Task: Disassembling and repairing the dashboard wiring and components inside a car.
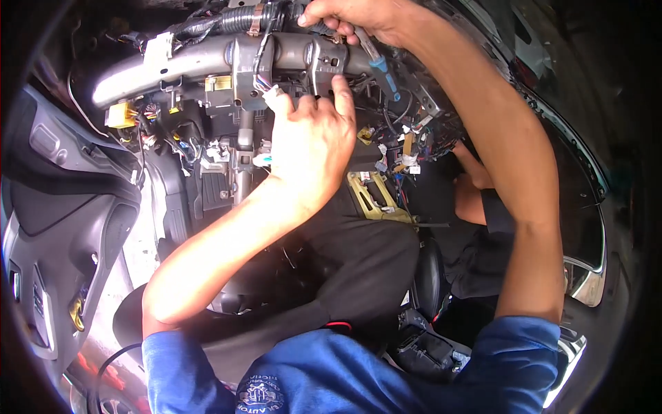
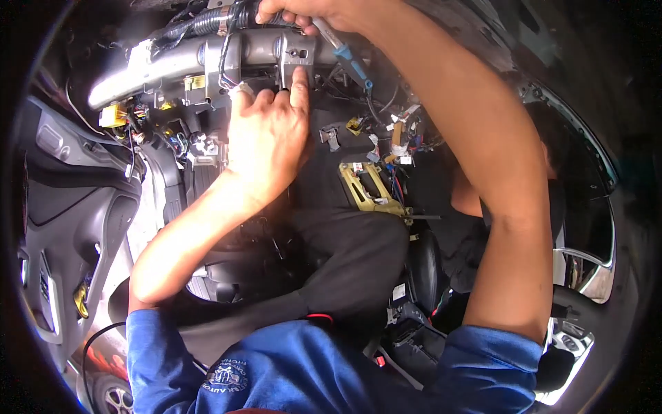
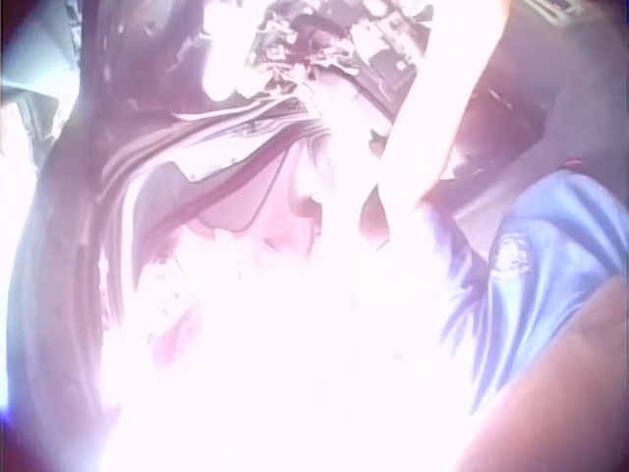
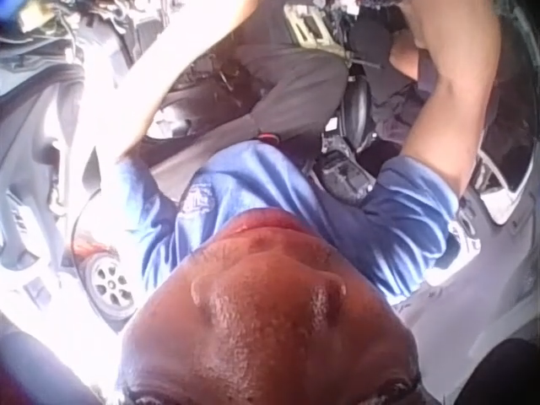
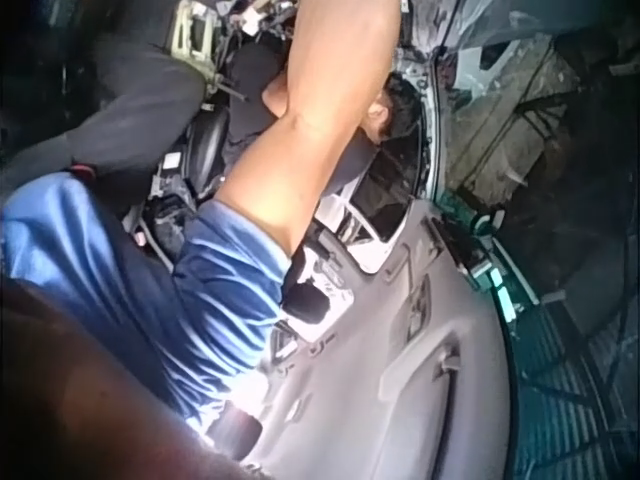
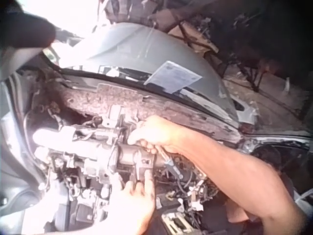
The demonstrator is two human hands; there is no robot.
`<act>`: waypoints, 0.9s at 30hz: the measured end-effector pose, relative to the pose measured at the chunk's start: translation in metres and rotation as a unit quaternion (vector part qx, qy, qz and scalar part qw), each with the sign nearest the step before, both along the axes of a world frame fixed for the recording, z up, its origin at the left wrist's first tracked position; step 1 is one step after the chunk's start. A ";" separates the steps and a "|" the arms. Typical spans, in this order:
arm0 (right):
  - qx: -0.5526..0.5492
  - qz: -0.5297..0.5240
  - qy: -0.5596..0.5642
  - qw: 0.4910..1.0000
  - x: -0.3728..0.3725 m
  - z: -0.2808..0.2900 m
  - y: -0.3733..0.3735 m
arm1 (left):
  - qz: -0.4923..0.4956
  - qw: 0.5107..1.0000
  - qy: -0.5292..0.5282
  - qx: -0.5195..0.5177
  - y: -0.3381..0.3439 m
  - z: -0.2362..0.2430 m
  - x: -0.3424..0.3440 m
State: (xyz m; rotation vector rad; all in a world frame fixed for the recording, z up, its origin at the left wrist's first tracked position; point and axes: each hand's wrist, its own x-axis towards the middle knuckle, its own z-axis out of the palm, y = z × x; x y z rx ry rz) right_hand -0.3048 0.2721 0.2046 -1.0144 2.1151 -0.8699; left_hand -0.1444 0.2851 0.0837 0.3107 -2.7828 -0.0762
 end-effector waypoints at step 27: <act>0.021 -0.004 0.235 0.972 0.001 -0.020 -0.005 | -0.139 0.983 0.120 0.028 -0.036 -0.067 0.026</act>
